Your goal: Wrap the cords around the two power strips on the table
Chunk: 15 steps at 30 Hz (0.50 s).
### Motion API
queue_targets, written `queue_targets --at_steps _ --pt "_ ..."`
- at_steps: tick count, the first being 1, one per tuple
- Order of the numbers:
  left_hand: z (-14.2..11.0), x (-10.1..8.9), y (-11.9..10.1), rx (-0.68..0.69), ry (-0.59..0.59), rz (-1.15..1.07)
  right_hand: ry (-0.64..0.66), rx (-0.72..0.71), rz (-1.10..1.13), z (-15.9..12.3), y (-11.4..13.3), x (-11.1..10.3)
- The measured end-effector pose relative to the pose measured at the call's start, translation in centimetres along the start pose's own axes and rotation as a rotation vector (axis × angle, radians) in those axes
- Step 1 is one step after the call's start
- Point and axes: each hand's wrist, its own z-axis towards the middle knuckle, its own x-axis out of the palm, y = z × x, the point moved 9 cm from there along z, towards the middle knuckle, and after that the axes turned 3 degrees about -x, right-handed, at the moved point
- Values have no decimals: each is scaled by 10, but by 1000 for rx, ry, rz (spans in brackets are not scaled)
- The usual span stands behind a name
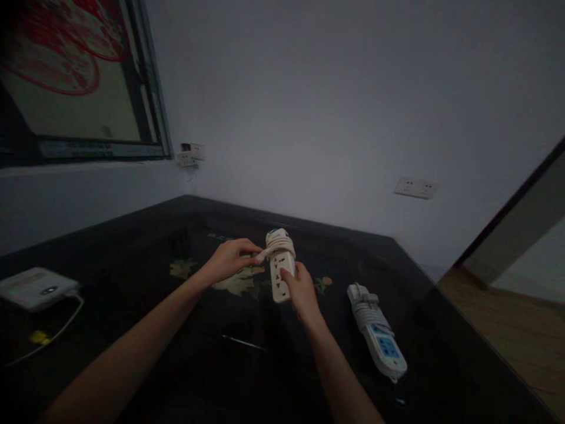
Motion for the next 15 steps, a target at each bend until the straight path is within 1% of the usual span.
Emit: queue_targets --at_steps 5,7,10,15 --pt "4 26 19 -127 89 -489 -26 -27 -21 3 0 -3" --pt "6 31 22 -140 85 -617 -31 -44 -25 2 2 -4" --pt "7 31 19 -104 57 -682 -35 -79 -50 1 7 -5" --pt "7 29 14 -28 21 -670 -78 -173 -121 -1 16 -9"
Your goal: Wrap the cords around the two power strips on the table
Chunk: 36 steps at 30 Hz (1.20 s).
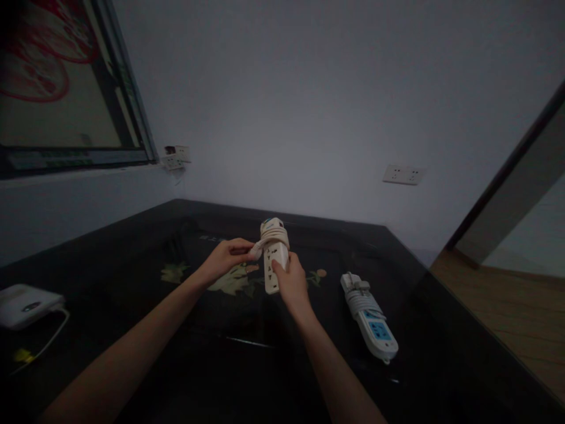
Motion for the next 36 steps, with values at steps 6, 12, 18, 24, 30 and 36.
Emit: queue_targets --at_steps 6,12,18,24,30,36 --pt "-9 -2 -34 353 -115 293 -66 -82 -8 -6 18 -5" --pt "-43 -6 -91 793 -285 460 -109 -247 99 -27 58 -6" --pt "-80 -8 -141 1000 -395 476 -138 -359 200 -53 104 -13" --pt "-105 -9 -168 1079 -466 481 -195 -429 153 -72 131 -24" --pt "-108 -7 -171 1074 -458 470 -196 -453 136 -73 139 -27" --pt "-102 -7 -165 1034 -432 471 -143 -414 81 -68 140 -25"
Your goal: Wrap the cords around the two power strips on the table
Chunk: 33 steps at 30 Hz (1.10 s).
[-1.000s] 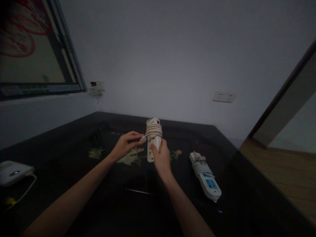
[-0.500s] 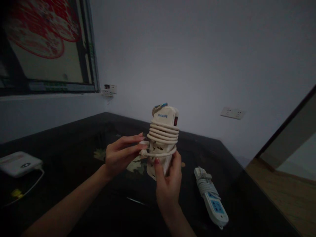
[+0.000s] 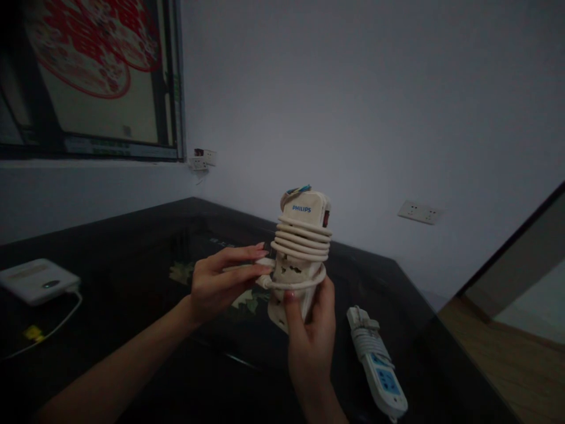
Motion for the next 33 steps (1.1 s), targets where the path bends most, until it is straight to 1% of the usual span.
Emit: queue_targets --at_steps 6,12,17,24,28,31,33 --pt "3 -1 0 -29 16 -27 40 52 -6 3 -1 -1" --pt "2 5 7 -70 59 -96 77 80 -30 7 -4 -3" --pt "1 5 12 -92 54 -114 114 99 -48 6 -10 -1" --pt "-1 8 16 -108 38 -46 66 143 -73 5 -18 -1" --pt "-4 13 27 -186 49 -55 68 135 -121 5 -23 -1" --pt "-7 14 37 -279 24 -86 85 125 -189 4 -27 2" --pt "-9 15 41 -320 5 -100 87 143 -195 5 -32 2"
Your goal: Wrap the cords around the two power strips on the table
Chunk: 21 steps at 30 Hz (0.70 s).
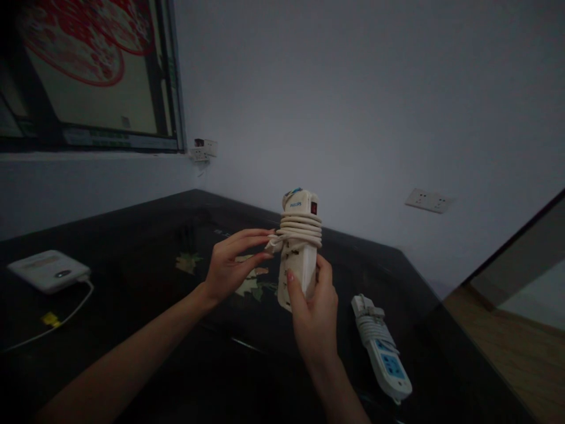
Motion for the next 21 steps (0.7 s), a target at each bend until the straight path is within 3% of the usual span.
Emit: queue_targets --at_steps 7,14,21 --pt "-9 12 17 -27 18 28 1 77 38 9 -15 1" --pt "-20 19 25 136 71 150 32 101 74 7 -31 13" --pt "-17 18 26 104 72 88 0 86 53 5 -29 13"
